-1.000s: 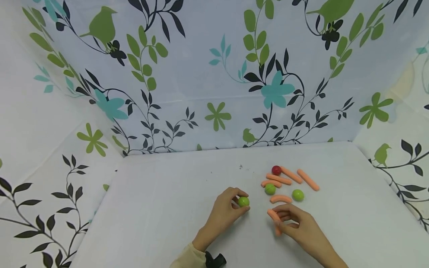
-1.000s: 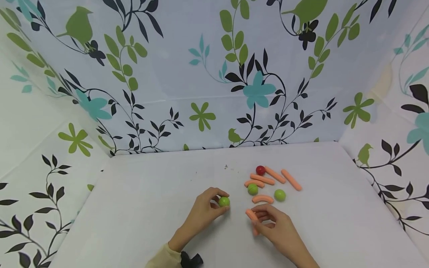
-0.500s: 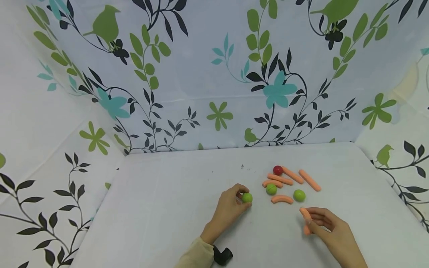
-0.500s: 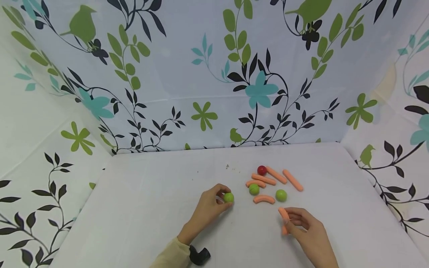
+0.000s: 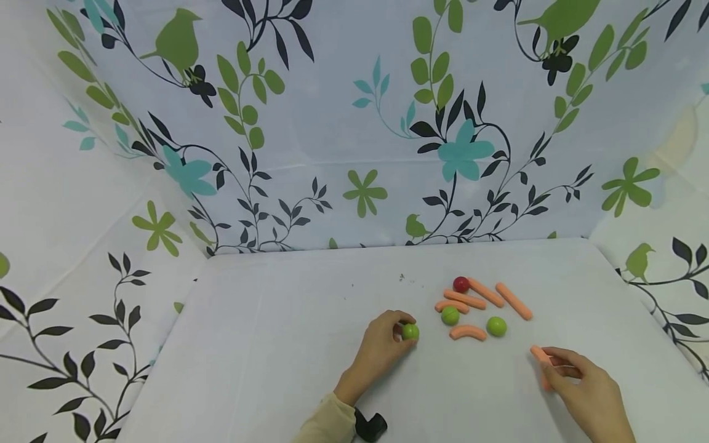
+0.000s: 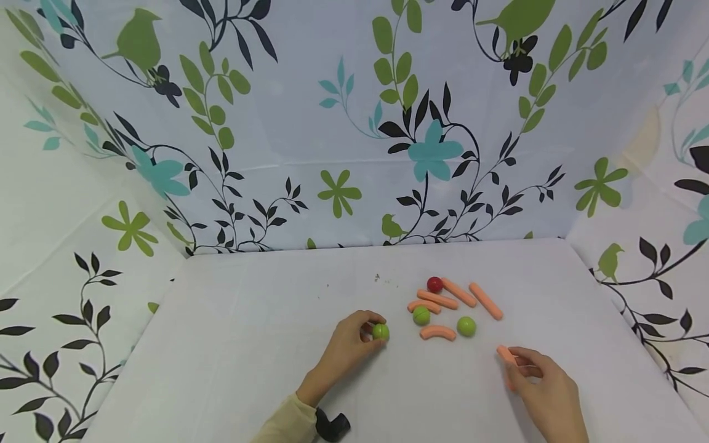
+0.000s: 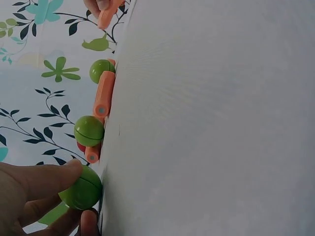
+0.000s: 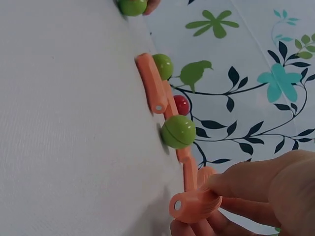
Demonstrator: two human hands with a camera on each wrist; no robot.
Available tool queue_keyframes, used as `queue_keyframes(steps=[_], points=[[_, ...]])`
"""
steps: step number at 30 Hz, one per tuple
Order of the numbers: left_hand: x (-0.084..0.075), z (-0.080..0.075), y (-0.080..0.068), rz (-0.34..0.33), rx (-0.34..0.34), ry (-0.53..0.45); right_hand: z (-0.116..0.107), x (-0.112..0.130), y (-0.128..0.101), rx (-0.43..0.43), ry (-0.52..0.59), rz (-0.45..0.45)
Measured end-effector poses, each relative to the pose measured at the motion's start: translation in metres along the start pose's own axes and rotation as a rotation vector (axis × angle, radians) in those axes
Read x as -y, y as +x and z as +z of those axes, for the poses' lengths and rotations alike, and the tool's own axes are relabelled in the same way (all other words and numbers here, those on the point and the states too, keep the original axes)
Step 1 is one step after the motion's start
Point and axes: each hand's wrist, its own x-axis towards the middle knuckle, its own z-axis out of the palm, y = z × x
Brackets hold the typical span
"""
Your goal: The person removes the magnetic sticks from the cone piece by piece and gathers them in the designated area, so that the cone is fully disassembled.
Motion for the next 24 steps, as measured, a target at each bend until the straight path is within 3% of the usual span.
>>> queue_keyframes(steps=[8, 15, 19, 24], points=[[-0.005, 0.000, -0.004, -0.012, 0.064, 0.037, 0.002, -0.008, 0.003, -0.001, -0.043, 0.010], [-0.010, -0.004, -0.005, -0.014, 0.087, 0.064, 0.000, -0.009, 0.008, -0.077, -0.106, -0.089], [-0.007, -0.008, -0.007, -0.037, 0.085, 0.048, -0.002, -0.008, 0.015, -0.042, -0.115, -0.104], [0.000, -0.023, -0.015, -0.045, 0.067, 0.042, -0.007, -0.012, 0.024, 0.067, -0.108, -0.138]])
